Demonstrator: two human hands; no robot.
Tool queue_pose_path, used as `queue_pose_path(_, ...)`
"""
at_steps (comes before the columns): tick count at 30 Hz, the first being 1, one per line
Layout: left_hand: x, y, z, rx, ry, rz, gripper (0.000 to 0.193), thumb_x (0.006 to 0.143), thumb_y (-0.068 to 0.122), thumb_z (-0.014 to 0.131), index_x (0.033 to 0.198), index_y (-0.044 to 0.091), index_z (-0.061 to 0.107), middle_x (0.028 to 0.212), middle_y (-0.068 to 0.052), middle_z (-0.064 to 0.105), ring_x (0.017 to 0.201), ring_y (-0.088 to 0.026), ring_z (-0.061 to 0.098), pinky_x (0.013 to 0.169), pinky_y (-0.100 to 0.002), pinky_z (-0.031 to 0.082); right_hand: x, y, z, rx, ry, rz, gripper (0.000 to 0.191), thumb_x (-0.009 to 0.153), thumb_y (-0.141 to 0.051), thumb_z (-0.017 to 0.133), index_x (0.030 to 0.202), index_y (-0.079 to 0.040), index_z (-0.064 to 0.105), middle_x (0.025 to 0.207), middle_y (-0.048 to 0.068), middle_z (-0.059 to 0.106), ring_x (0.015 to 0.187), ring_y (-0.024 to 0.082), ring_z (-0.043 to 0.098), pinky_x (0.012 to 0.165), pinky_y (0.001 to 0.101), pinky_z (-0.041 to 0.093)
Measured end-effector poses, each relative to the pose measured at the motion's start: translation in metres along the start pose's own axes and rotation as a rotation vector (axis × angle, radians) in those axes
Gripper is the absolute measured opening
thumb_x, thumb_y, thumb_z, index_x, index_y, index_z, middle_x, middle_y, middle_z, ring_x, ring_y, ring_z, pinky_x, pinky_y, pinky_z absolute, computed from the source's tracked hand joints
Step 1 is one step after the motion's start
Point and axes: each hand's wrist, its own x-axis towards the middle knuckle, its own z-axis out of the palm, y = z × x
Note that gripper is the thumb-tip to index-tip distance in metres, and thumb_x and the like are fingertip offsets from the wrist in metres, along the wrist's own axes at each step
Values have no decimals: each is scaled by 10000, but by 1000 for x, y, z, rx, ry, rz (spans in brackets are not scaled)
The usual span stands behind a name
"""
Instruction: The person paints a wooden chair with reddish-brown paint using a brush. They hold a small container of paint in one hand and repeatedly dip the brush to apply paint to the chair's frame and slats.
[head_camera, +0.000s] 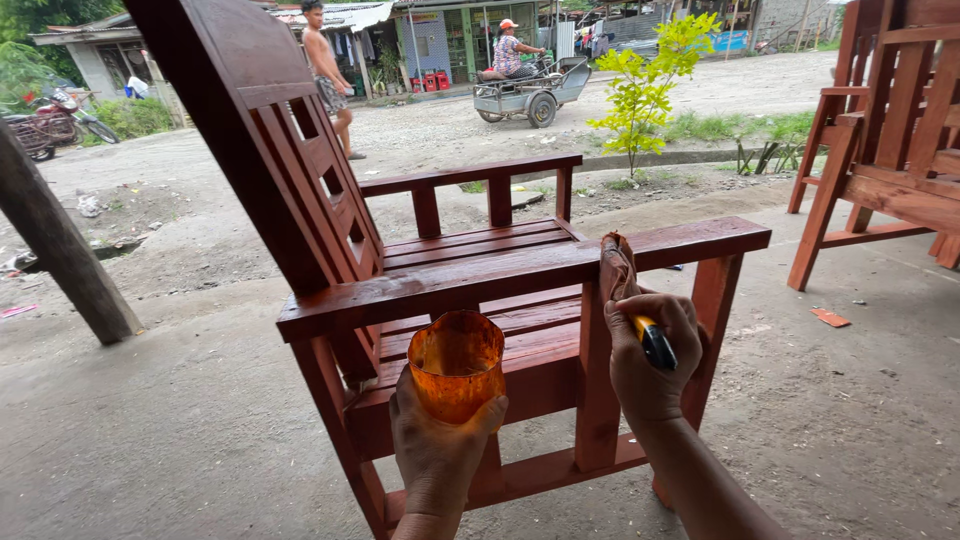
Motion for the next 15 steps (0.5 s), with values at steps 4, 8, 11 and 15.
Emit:
queue_pose_path(4, 2, -18, -33, -7, 77, -44, 1036, 570, 368, 939, 1414, 108, 397, 1278, -102, 505, 1218, -243, 569, 1043, -400, 538, -28, -45, 32, 112, -22, 19, 182, 903, -1, 798, 899, -109, 652, 1041, 15, 585, 979, 126, 603, 884, 252, 516)
queue_pose_path(8, 4, -41, -68, 59, 148, -114, 1093, 575, 420, 925, 1480, 134, 382, 1296, -113, 467, 1246, -250, 530, 1048, -404, 531, -57, -79, 64, 146, -111, -6, 183, 875, -15, 803, 892, -118, 653, 1053, 15, 588, 974, 134, 626, 820, 255, 536)
queue_pose_path(11, 9, -56, -93, 132, 186, -131, 1102, 583, 447, 922, 1483, 136, 367, 1303, -117, 467, 1260, -260, 520, 1068, -419, 506, -77, -99, 88, 111, -152, -16, 184, 867, -23, 810, 885, -120, 655, 1067, 22, 607, 985, 144, 645, 793, 266, 545)
queue_pose_path(15, 14, -76, -123, 115, 235, -232, 1128, 553, 421, 918, 1485, 145, 345, 1310, -123, 468, 1274, -264, 516, 1086, -433, 492, -100, -125, 116, 100, -191, 5, 185, 841, -37, 819, 871, -126, 660, 1074, 38, 612, 972, 160, 673, 766, 274, 583)
